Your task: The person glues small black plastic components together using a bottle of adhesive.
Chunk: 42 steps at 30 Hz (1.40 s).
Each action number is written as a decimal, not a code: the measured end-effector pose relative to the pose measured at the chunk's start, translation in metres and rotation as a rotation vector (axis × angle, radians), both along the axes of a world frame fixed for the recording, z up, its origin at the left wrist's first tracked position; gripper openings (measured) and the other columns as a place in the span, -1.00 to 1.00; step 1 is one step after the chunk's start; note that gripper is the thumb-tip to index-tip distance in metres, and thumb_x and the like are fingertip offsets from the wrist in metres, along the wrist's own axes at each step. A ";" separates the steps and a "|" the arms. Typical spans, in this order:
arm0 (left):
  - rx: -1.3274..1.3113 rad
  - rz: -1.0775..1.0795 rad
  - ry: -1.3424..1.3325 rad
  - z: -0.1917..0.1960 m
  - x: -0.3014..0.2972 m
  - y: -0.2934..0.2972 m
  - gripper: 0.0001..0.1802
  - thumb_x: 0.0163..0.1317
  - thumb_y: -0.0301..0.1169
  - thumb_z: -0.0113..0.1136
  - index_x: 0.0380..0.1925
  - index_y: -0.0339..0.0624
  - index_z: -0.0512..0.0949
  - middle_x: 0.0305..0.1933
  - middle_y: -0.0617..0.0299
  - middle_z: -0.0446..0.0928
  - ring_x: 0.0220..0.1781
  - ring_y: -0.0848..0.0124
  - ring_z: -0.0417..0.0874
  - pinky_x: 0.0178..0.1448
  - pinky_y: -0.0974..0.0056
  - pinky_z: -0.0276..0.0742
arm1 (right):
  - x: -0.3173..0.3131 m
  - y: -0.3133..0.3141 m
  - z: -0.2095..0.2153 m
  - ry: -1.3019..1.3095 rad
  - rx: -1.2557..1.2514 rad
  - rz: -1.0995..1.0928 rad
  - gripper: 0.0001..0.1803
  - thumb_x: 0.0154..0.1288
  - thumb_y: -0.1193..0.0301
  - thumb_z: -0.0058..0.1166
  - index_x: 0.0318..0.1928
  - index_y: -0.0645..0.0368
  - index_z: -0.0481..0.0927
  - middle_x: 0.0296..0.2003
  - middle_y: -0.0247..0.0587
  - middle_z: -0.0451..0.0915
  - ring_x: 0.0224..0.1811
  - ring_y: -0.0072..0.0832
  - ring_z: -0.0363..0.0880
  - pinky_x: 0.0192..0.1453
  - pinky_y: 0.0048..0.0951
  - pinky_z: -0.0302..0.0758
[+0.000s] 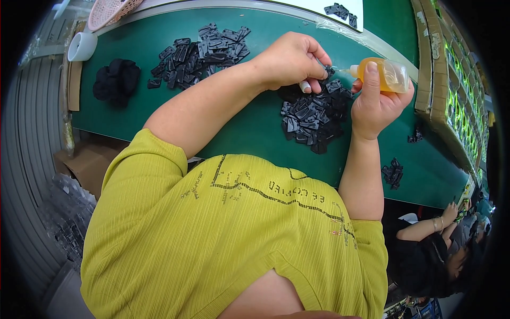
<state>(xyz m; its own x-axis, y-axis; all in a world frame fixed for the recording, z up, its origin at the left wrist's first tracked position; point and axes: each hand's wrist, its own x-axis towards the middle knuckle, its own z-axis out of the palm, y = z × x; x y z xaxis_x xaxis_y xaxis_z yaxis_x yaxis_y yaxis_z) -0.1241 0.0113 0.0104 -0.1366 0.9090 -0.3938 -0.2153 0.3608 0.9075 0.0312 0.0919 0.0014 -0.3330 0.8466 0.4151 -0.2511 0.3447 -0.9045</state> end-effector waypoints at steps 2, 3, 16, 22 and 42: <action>-0.003 0.002 0.017 0.001 0.001 0.000 -0.72 0.11 -0.57 0.22 -0.15 -0.44 0.49 -0.37 0.11 0.59 -0.53 0.47 0.66 -0.53 0.48 0.53 | -0.001 -0.001 0.000 -0.019 0.031 -0.005 -0.55 0.26 0.42 0.21 -0.02 0.21 0.21 -0.31 -0.18 0.50 -0.56 -0.65 0.47 -0.55 -0.67 0.46; -0.004 0.001 0.016 0.001 0.000 0.000 -0.72 0.11 -0.57 0.22 -0.15 -0.44 0.49 -0.37 0.11 0.59 -0.53 0.47 0.66 -0.53 0.48 0.53 | 0.000 0.000 -0.001 -0.020 0.030 -0.006 -0.55 0.26 0.42 0.21 -0.02 0.21 0.21 -0.31 -0.18 0.50 -0.56 -0.65 0.47 -0.55 -0.67 0.46; -0.012 0.018 0.040 0.000 -0.002 0.001 -0.75 0.13 -0.53 0.23 -0.18 -0.41 0.51 -0.38 0.12 0.59 -0.54 0.47 0.65 -0.59 0.50 0.47 | 0.002 -0.010 0.006 0.023 -0.089 0.087 -0.56 0.25 0.43 0.21 -0.01 0.22 0.24 -0.32 -0.19 0.49 -0.62 -0.66 0.44 -0.60 -0.69 0.42; -0.013 0.026 0.034 0.000 -0.001 0.000 -0.75 0.13 -0.53 0.23 -0.19 -0.42 0.51 -0.38 0.12 0.59 -0.54 0.47 0.65 -0.61 0.51 0.45 | 0.000 -0.013 0.006 -0.005 -0.092 0.091 -0.55 0.24 0.44 0.21 0.00 0.22 0.23 -0.32 -0.19 0.47 -0.61 -0.68 0.44 -0.60 -0.70 0.41; 0.004 0.079 0.015 0.000 -0.008 0.003 -0.77 0.12 -0.54 0.23 -0.21 -0.41 0.53 -0.39 0.11 0.60 -0.54 0.47 0.65 -0.59 0.48 0.47 | 0.004 0.009 0.017 0.239 -0.316 -0.006 -0.91 0.28 0.46 0.08 -0.29 0.18 0.46 -0.49 -0.26 0.52 -0.70 -0.65 0.36 -0.71 -0.69 0.29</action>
<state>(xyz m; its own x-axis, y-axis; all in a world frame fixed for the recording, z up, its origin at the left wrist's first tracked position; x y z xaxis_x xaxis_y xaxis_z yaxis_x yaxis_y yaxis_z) -0.1317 0.0138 0.0108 -0.2142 0.8965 -0.3878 -0.2294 0.3397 0.9121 0.0348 0.1009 0.0187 -0.2533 0.9466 0.1994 -0.4661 0.0612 -0.8826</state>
